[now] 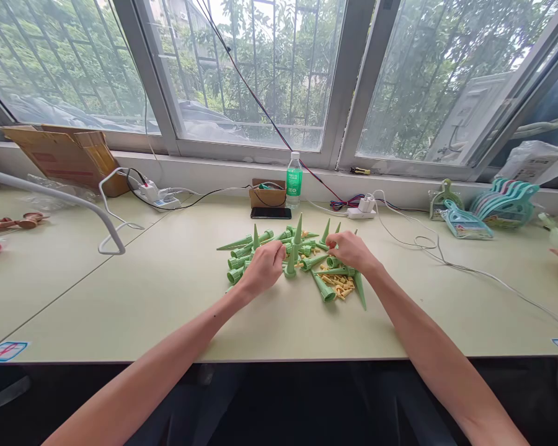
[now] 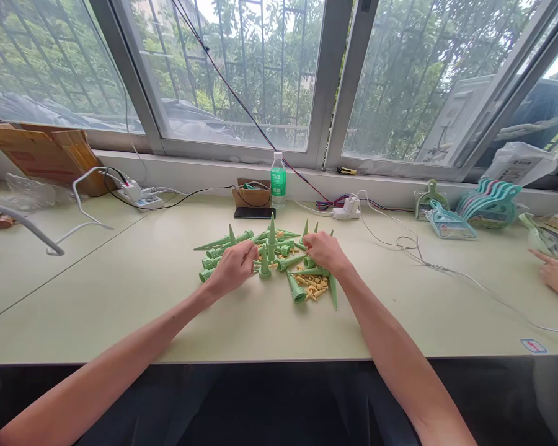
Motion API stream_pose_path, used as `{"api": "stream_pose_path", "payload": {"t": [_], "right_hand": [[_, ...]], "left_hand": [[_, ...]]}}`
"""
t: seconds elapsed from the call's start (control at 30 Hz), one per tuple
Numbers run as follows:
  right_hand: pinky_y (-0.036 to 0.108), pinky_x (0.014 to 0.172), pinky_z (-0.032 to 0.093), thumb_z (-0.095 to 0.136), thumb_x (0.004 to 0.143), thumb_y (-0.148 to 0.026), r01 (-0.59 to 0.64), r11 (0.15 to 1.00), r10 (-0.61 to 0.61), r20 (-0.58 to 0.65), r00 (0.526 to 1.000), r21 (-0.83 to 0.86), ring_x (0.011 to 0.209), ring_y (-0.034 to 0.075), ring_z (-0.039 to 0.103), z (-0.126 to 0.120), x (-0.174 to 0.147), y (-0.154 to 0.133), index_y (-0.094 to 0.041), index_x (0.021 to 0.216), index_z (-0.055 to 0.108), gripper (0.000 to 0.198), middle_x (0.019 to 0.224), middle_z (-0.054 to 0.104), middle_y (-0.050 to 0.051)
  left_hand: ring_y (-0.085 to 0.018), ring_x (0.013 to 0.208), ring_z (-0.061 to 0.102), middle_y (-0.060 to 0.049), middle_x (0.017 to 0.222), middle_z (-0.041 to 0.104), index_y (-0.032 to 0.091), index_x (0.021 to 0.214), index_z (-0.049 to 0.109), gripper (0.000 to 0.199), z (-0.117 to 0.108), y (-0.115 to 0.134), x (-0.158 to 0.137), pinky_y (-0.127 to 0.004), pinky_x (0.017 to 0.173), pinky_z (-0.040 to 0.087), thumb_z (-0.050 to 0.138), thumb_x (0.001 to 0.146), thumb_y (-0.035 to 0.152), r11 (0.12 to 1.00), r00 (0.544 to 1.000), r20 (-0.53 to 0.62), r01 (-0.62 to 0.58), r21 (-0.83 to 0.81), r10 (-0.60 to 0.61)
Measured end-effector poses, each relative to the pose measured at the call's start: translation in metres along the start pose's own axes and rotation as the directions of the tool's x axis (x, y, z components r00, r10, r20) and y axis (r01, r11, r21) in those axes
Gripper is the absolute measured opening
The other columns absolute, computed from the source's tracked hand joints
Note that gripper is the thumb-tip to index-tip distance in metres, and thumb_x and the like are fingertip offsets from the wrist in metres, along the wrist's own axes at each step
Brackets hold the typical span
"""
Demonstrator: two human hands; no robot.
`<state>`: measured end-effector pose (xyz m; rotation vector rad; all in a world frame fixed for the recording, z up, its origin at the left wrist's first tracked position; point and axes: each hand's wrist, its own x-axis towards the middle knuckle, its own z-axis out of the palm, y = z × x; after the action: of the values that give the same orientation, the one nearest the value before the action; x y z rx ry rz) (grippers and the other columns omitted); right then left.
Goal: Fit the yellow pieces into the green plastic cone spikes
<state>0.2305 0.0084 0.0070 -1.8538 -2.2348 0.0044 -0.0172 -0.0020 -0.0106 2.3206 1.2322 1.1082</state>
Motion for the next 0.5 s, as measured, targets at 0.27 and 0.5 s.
{"api": "stream_pose_path", "payload": {"t": [0.27, 0.5], "right_hand": [[0.023, 0.058, 0.029, 0.063, 0.081, -0.012, -0.001, 0.999, 0.0, 0.037, 0.999, 0.033, 0.081, 0.016, 0.058, 0.004, 0.0017, 0.0021, -0.021, 0.089, 0.068, 0.013, 0.089, 0.072, 0.002], [0.023, 0.059, 0.03, 0.064, 0.081, -0.011, 0.01, 0.998, -0.012, 0.041, 0.999, 0.056, 0.082, 0.017, 0.059, 0.0092, 0.0038, 0.0056, -0.021, 0.095, 0.068, 0.018, 0.089, 0.072, 0.003]], "left_hand": [[-0.008, 0.05, 0.048, 0.0, 0.08, 0.062, 0.019, 0.09, 0.053, 0.005, -0.0016, 0.0009, -0.0028, -0.023, 0.051, 0.038, 0.05, 0.087, 0.021, 0.999, 0.999, 0.05, 0.013, -0.051, -0.011], [-0.009, 0.052, 0.048, 0.001, 0.076, 0.062, 0.019, 0.086, 0.055, 0.005, -0.0004, 0.0009, -0.0023, -0.024, 0.053, 0.039, 0.05, 0.086, 0.02, 1.0, 0.998, 0.064, 0.01, -0.019, -0.009]]}}
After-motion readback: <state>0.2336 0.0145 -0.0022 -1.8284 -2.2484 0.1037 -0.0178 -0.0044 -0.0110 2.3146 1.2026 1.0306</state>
